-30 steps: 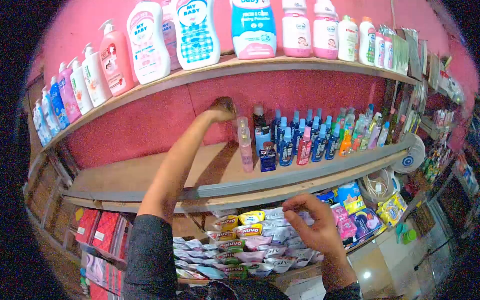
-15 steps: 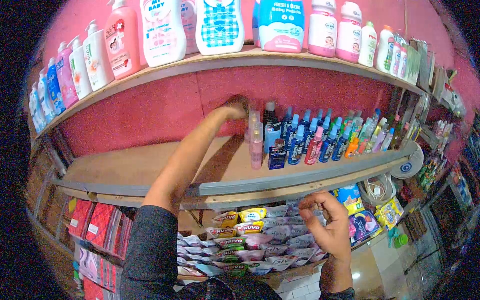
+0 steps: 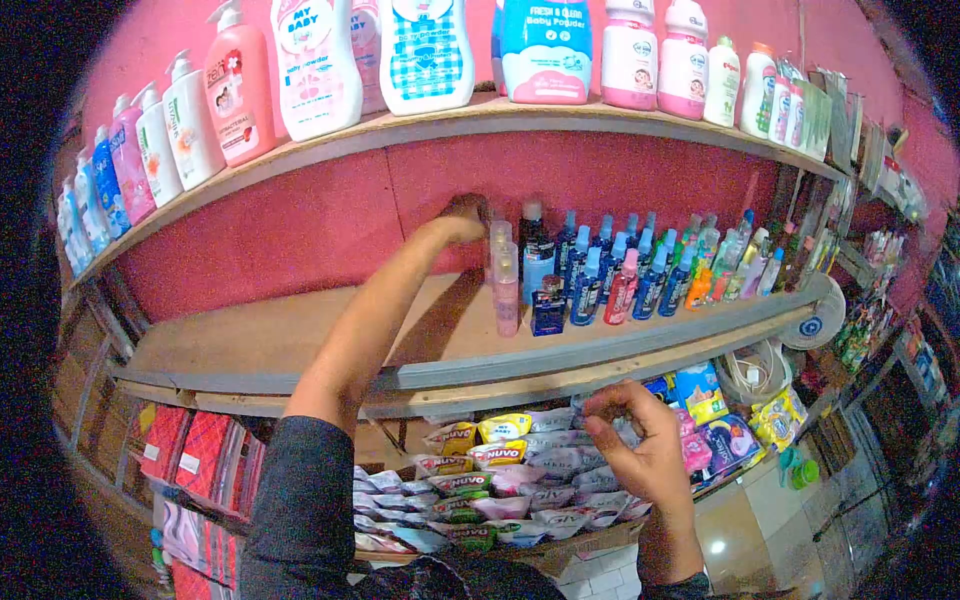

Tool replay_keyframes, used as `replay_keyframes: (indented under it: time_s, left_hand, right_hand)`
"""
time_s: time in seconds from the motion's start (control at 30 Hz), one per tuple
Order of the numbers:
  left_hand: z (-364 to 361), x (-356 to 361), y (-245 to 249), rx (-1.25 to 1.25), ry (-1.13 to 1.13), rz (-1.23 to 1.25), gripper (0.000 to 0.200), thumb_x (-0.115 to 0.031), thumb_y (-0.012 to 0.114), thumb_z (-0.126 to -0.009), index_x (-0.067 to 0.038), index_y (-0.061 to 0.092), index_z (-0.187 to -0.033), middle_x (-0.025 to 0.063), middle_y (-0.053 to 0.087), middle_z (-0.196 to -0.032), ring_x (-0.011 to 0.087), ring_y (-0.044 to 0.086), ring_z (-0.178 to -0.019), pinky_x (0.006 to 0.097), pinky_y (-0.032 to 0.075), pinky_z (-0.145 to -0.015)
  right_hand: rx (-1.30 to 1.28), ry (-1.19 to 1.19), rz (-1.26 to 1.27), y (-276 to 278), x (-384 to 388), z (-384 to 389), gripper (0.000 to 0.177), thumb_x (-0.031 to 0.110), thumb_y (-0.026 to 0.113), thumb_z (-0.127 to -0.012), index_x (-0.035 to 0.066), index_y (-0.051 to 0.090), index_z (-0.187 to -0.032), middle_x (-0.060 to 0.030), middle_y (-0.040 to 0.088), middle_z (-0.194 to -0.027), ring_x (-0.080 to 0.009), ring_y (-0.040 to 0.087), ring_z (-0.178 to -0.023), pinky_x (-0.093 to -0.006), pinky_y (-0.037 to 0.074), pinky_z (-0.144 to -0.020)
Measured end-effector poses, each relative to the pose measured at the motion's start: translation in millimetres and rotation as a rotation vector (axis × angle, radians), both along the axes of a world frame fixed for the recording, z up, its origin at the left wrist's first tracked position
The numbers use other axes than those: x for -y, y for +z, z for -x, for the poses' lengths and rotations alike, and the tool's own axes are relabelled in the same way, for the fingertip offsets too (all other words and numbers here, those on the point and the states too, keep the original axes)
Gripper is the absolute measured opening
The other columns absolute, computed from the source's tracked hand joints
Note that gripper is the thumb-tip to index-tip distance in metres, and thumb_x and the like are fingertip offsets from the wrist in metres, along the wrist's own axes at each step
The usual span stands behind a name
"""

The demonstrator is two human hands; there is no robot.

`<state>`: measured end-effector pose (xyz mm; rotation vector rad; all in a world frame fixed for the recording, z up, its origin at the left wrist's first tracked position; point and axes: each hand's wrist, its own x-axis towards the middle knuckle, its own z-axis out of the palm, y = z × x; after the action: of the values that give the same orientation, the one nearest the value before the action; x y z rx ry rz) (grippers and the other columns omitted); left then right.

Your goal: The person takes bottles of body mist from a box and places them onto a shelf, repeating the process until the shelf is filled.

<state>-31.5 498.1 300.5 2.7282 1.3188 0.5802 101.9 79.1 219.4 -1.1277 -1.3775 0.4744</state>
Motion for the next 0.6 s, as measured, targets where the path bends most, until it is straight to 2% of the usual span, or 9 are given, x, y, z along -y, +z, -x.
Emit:
replay_keyframes:
  time_s: [0.1,0.2,0.3,0.47,0.6]
  left_hand:
    - [-3.3,-19.7,-14.7,0.042,-0.01,-0.065,0.034,-0.029,0.066,-0.08,-0.001,0.069,-0.099,0.0251,0.065,-0.109,0.0358,0.065,-0.101,0.044,0.053,-0.083]
    - [4.6,18.6,8.2,-0.108,-0.047,-0.081,0.034,-0.029,0.064,-0.081,-0.003,0.07,-0.103,0.0238,0.064,-0.113,0.0351,0.064,-0.104,0.0447,0.052,-0.085]
    - [6.1,15.1,-2.2,-0.055,0.06,-0.188,0.033,-0.022,0.067,-0.078,-0.006,0.07,-0.106,0.021,0.066,-0.113,0.0335,0.066,-0.101,0.0421,0.054,-0.081]
    - [34.6,87.4,40.6,-0.291,0.144,0.121,0.032,-0.026,0.073,-0.071,-0.003,0.071,-0.093,0.019,0.067,-0.093,0.0288,0.066,-0.082,0.0395,0.053,-0.069]
    - [42.0,132.5,56.7,-0.217,0.098,0.185,0.034,-0.028,0.079,-0.066,0.0,0.072,-0.083,0.0174,0.069,-0.076,0.025,0.067,-0.067,0.0374,0.053,-0.06]
  right_hand:
    - [-0.054,0.01,0.028,-1.5,-0.3,2.9,0.018,0.01,0.071,-0.084,0.001,0.062,-0.097,-0.0066,0.066,-0.093,-0.014,0.063,-0.086,-0.0283,0.049,-0.079]
    - [-0.001,0.024,0.014,-7.7,-3.7,-2.2,0.016,0.007,0.07,-0.084,0.001,0.062,-0.097,-0.0068,0.066,-0.093,-0.0138,0.063,-0.087,-0.0282,0.05,-0.08]
    - [0.045,0.021,0.016,-7.7,-3.4,-3.2,0.015,0.006,0.07,-0.084,0.002,0.063,-0.096,-0.0063,0.065,-0.091,-0.0135,0.062,-0.084,-0.0276,0.049,-0.077]
    - [0.091,0.021,-0.041,-11.6,-4.6,-6.2,0.014,0.007,0.07,-0.085,0.002,0.063,-0.097,-0.0057,0.065,-0.088,-0.0125,0.06,-0.079,-0.0266,0.047,-0.072]
    - [0.123,0.031,-0.065,-16.4,-5.3,-6.5,0.013,0.007,0.069,-0.086,0.002,0.064,-0.097,-0.0059,0.065,-0.087,-0.0125,0.06,-0.079,-0.0268,0.048,-0.071]
